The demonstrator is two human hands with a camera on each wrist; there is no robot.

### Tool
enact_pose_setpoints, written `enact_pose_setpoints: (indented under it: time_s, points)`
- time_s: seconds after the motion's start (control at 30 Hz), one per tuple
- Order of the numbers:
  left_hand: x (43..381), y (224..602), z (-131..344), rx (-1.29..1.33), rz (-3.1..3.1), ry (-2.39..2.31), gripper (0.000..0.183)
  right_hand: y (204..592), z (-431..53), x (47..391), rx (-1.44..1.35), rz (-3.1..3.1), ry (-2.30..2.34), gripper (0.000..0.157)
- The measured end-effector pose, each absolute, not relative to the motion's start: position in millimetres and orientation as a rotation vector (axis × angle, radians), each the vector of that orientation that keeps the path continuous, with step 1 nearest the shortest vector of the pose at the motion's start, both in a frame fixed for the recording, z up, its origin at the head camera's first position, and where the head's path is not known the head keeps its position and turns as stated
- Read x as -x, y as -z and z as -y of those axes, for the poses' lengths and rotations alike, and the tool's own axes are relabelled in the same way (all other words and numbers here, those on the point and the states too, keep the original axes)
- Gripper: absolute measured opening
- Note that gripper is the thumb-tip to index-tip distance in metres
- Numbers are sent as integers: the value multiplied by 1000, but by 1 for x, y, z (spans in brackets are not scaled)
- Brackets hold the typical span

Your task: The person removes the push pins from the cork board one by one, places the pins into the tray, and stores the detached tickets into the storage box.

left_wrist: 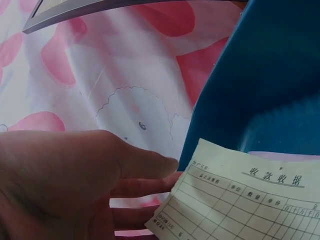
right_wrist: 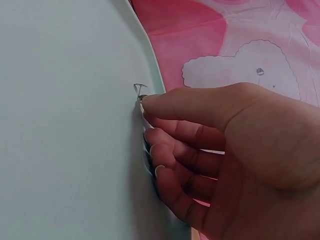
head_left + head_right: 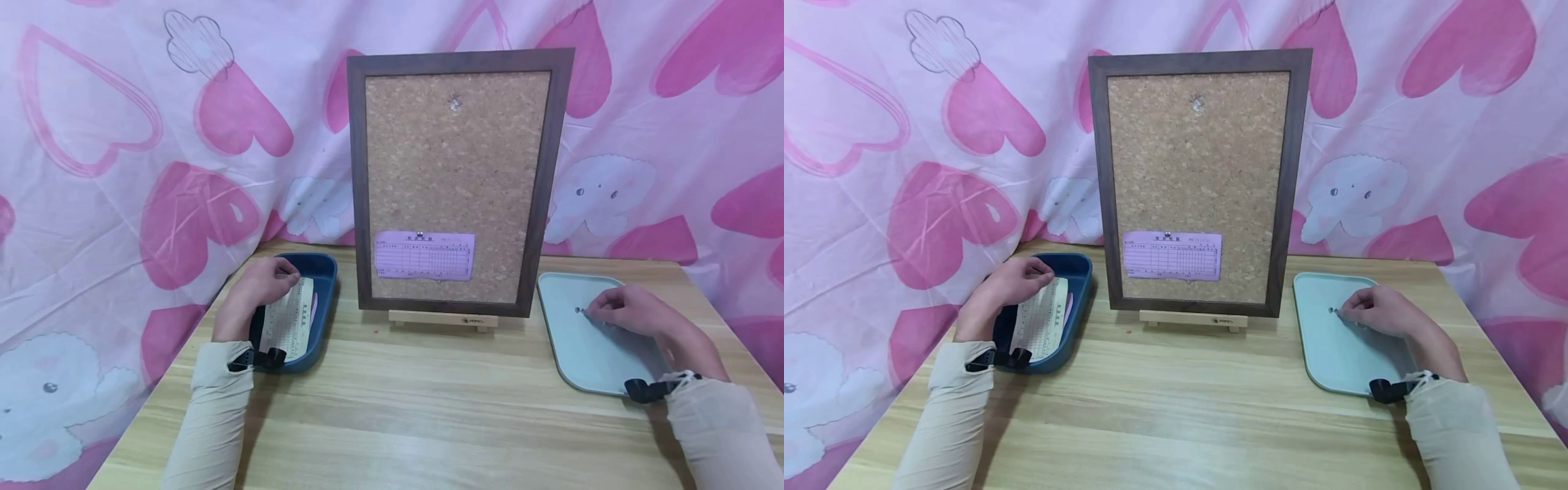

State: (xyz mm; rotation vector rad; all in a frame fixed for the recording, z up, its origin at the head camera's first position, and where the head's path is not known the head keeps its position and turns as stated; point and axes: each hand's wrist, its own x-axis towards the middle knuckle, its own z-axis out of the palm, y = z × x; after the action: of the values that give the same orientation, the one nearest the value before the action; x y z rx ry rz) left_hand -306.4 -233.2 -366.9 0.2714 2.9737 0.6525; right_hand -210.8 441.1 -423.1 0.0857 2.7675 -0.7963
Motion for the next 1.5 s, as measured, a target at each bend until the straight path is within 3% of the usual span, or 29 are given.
enact_pose_setpoints:
  time_s: [0.63,1.03,1.2,1.4,1.5]
  points:
    - [301,356,221,-348,-2981,-850,48,413,-433,209,-32,-2904,836,31]
    - [291,346,179,-772,-2856,-1184,46,397,-392,213,119,-3283,889,26]
    - [285,346,162,-877,-2865,-1316,60,390,-372,211,121,-3368,946,25]
    - [281,349,143,-889,-2874,-1439,94,379,-343,204,127,-3415,1051,23]
    - [280,352,136,-904,-2886,-1482,101,373,-325,201,192,-3456,1141,19]
